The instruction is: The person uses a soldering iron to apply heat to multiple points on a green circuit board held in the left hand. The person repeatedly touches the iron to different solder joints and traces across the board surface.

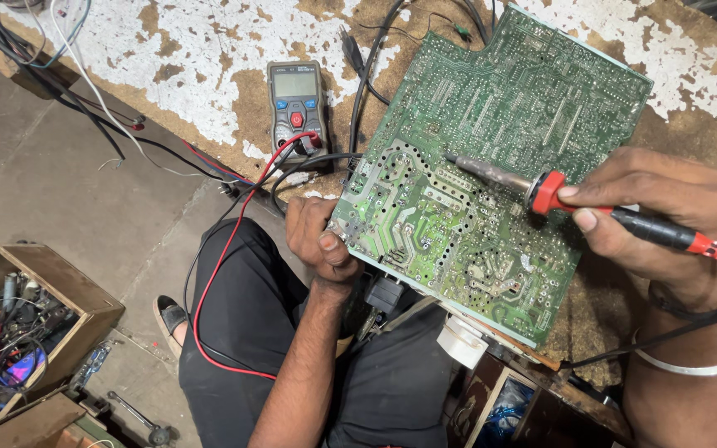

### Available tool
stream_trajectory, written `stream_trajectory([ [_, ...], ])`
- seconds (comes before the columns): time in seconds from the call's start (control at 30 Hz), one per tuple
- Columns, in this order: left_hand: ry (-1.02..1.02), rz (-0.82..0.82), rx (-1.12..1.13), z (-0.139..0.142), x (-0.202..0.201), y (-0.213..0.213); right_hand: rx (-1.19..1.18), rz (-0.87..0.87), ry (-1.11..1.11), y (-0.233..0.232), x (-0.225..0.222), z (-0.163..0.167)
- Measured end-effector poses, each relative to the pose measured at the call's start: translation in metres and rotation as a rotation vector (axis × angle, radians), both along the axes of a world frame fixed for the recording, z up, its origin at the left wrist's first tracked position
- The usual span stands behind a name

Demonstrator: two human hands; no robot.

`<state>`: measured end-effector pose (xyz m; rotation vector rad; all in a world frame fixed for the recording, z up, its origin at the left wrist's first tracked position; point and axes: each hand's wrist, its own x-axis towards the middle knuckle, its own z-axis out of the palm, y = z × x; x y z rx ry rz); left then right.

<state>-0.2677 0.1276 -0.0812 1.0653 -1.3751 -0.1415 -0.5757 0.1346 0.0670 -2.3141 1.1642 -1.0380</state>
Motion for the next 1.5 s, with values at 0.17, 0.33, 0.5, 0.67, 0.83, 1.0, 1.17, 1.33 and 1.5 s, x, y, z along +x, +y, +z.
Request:
stream_trajectory([
  [0.17,0.006,0.005,-0.01,-0.0004,-0.0006,-0.0006,0.004,0.013,-0.015,-0.0014,-0.0002,-0.0019],
  [0.33,0.004,0.008,-0.009,-0.0003,-0.0018,-0.0008,0.02,-0.025,-0.014,0.0022,0.0021,0.0018],
  [0.5,0.002,0.009,-0.008,-0.0003,-0.0021,-0.0005,0.032,-0.031,-0.019,0.0043,0.0053,0.0057],
  [0.67,-0.004,0.011,-0.012,-0.0008,-0.0022,-0.0001,0.026,-0.015,-0.019,0.0054,0.0004,0.0042],
  [0.83,-0.003,0.01,0.0,-0.0008,-0.0029,0.0,0.018,0.002,-0.021,0.0001,-0.0041,-0.0008],
  [1.0,-0.014,0.018,0.007,-0.0008,-0.003,0.0002,0.039,-0.009,-0.031,0.0024,-0.0036,0.0016],
  [1.17,-0.014,0.016,-0.003,-0.0018,-0.0031,-0.0002,0.032,0.016,-0.059,0.0024,-0.0025,0.0004],
  [1.33,-0.007,0.016,0.004,-0.0025,-0.0037,0.0002,0.037,-0.018,-0.029,0.0025,-0.0033,0.0002],
  [1.5,0.008,0.012,-0.012,-0.0023,-0.0038,0.0001,0.016,0.015,-0.021,0.002,-0.0018,0.0017],
])
